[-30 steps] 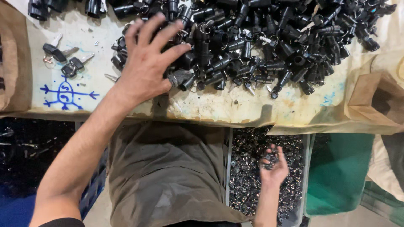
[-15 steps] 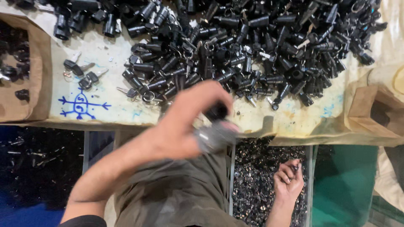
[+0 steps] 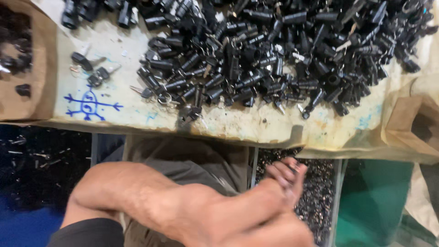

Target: The person repeatedly picks small black metal parts from a pile on a workbench, wipes each one with a gray cloth, and places it into a clear bin below. The person handles the parts one at a time, rotating them while wiping, and continues the cycle throughout the clip.

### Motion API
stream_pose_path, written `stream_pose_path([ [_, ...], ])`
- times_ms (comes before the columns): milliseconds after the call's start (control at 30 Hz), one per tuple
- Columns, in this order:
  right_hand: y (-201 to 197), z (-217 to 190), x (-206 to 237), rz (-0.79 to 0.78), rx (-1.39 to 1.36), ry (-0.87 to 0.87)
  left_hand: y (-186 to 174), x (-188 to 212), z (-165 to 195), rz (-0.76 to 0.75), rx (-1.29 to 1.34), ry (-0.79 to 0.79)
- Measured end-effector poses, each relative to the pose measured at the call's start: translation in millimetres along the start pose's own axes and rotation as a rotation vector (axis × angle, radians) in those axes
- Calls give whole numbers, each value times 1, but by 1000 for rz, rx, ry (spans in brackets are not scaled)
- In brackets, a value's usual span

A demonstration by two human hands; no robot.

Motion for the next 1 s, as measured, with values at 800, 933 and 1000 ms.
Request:
stream_pose_path([
  [800, 61, 84, -24, -365, 1633, -421, 48, 140, 107, -108, 1604, -1620],
  [933, 59, 85, -18, -62, 1246, -277, 45, 141, 107, -180, 1592, -1543],
  [1000, 63, 91, -18, -141, 1253, -409, 45, 141, 107, -285, 1506, -1487],
])
Point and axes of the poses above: each hand's wrist, its own x-axis away from the middle knuckle, its own y-axis out of the palm, z = x × y, the point moved 3 cm from there along -x, towards the middle knuckle, and after that the axes turned 2 degrees about y, right-handed, at the moved point
